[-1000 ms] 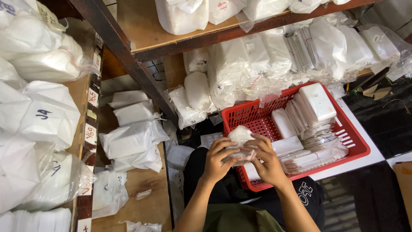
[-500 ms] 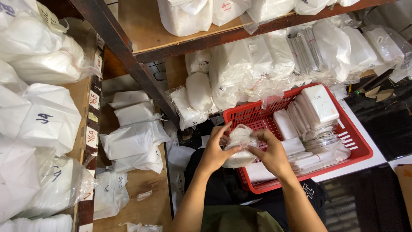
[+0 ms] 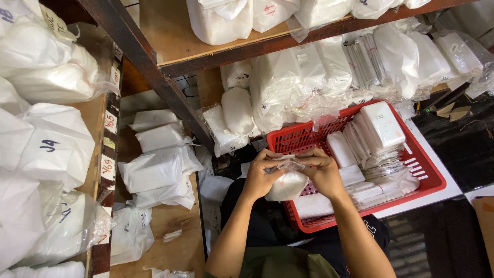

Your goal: Organizing packaged electronics accessories into sorted storage shelves in a stockroom.

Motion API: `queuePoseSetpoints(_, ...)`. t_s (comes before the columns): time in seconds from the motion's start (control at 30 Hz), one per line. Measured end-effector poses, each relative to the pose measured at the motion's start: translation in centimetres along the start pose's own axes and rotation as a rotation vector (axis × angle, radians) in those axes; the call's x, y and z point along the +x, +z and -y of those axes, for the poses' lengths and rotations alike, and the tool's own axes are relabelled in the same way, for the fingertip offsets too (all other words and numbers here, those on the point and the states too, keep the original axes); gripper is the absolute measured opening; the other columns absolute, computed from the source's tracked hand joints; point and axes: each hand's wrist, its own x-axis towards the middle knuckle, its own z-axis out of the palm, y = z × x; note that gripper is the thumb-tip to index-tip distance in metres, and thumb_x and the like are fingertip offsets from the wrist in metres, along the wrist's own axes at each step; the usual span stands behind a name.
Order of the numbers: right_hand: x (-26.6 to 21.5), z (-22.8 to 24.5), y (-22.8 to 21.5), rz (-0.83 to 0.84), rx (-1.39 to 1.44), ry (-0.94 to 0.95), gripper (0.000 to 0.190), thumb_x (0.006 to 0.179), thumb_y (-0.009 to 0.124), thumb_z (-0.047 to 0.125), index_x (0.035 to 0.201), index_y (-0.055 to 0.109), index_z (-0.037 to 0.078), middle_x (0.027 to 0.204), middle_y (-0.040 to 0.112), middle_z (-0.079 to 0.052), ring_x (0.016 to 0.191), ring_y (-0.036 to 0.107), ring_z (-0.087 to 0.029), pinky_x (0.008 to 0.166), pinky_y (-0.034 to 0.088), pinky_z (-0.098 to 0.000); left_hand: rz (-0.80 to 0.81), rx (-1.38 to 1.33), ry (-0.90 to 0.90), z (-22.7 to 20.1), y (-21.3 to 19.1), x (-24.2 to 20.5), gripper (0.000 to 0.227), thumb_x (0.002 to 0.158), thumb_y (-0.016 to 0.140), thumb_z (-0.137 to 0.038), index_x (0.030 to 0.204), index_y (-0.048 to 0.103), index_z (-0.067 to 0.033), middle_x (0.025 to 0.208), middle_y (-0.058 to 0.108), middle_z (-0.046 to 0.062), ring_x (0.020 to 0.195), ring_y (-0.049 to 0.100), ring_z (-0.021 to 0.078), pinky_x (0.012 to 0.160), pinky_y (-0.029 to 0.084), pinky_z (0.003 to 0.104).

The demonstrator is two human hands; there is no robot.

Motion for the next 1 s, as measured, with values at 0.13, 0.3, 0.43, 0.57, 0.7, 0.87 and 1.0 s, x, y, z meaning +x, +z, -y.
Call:
queuePoseSetpoints(0.13, -0.7, -1.8, 0.9, -0.082, -0.023, -0.120, 0.017, 0.076, 0.084, 0.002, 0.088, 0.085, 0.015, 0.098, 0.077, -0.006, 0.096, 0.064, -0.021, 0.091, 0.048, -0.0325, -0.059, 0.039, 0.177, 0.0, 0.2, -0.3, 0.032, 0.082, 0.079, -0.002, 0.105, 0.084, -0.0233, 0.106, 0.068, 0.005, 0.094, 0.070, 0.0202, 0.082, 0.056, 0.028)
queuePoseSetpoints(0.3, -0.5, -1.0, 0.7, -0.099, -0.018, -0.231, 0.019, 0.078, 0.081, -0.001, 0.087, 0.085, 0.016, 0.098, 0.077, -0.007, 0.094, 0.061, -0.022, 0.089, 0.047, -0.0329, 0.115, 0.048, 0.295, -1.6, -1.4, -0.4, 0.039, 0.080, 0.068, -0.009, 0.116, 0.080, -0.0156, 0.115, 0.067, 0.010, 0.102, 0.068, 0.0245, 0.090, 0.055, 0.034)
queuePoseSetpoints(0.43, -0.4, -0.5, -0.2, -0.050, -0.030, -0.289, 0.025, 0.077, 0.076, -0.005, 0.091, 0.085, 0.013, 0.102, 0.077, -0.010, 0.096, 0.063, -0.027, 0.089, 0.048, -0.0385, 0.054, 0.204, 0.298, -2.7, -0.7, -0.1, 0.015, 0.088, 0.079, -0.023, 0.101, 0.082, -0.0158, 0.105, 0.070, 0.010, 0.093, 0.071, 0.0295, 0.081, 0.058, 0.034)
queuePoseSetpoints(0.57, -0.6, 2.0, -1.5, 0.100, -0.050, -0.296, 0.033, 0.083, 0.060, 0.005, 0.106, 0.083, 0.013, 0.118, 0.074, -0.014, 0.109, 0.061, -0.033, 0.096, 0.044, -0.0466, 0.092, 0.332, 0.190, -5.5, -1.1, 0.2, 0.014, 0.081, 0.084, -0.016, 0.094, 0.081, -0.0100, 0.101, 0.072, 0.011, 0.089, 0.072, 0.0330, 0.076, 0.059, 0.038)
queuePoseSetpoints(0.7, -0.4, 4.9, -1.8, 0.160, -0.117, -0.260, 0.018, 0.085, 0.072, 0.007, 0.100, 0.083, 0.008, 0.115, 0.074, -0.021, 0.108, 0.063, -0.042, 0.094, 0.046, -0.0543, 0.160, 0.321, 0.017, -7.0, -1.8, 0.4, 0.037, 0.077, 0.084, -0.016, 0.112, 0.074, -0.0085, 0.106, 0.069, 0.017, 0.092, 0.069, 0.0421, 0.077, 0.059, 0.046)
queuePoseSetpoints(0.87, 0.8, 6.8, -2.2, 0.246, -0.222, -0.099, 0.029, 0.077, 0.083, 0.009, 0.106, 0.081, 0.011, 0.115, 0.075, -0.013, 0.107, 0.067, -0.039, 0.091, 0.053, -0.0505, 0.256, 0.524, -0.090, -8.3, -2.0, 1.0, 0.034, 0.080, 0.083, -0.022, 0.111, 0.077, -0.0099, 0.113, 0.069, 0.009, 0.101, 0.069, 0.0370, 0.082, 0.059, 0.043)
queuePoseSetpoints(1.0, 1.6, 8.4, -1.5, 0.301, -0.427, -0.039, 0.026, 0.076, 0.079, 0.007, 0.102, 0.081, 0.007, 0.108, 0.075, -0.014, 0.099, 0.066, -0.040, 0.086, 0.055, -0.0485, 0.241, 0.569, -0.071, -8.3, -1.8, 1.4, 0.022, 0.080, 0.082, -0.018, 0.100, 0.080, -0.0104, 0.103, 0.072, 0.008, 0.095, 0.071, 0.0368, 0.079, 0.060, 0.042)
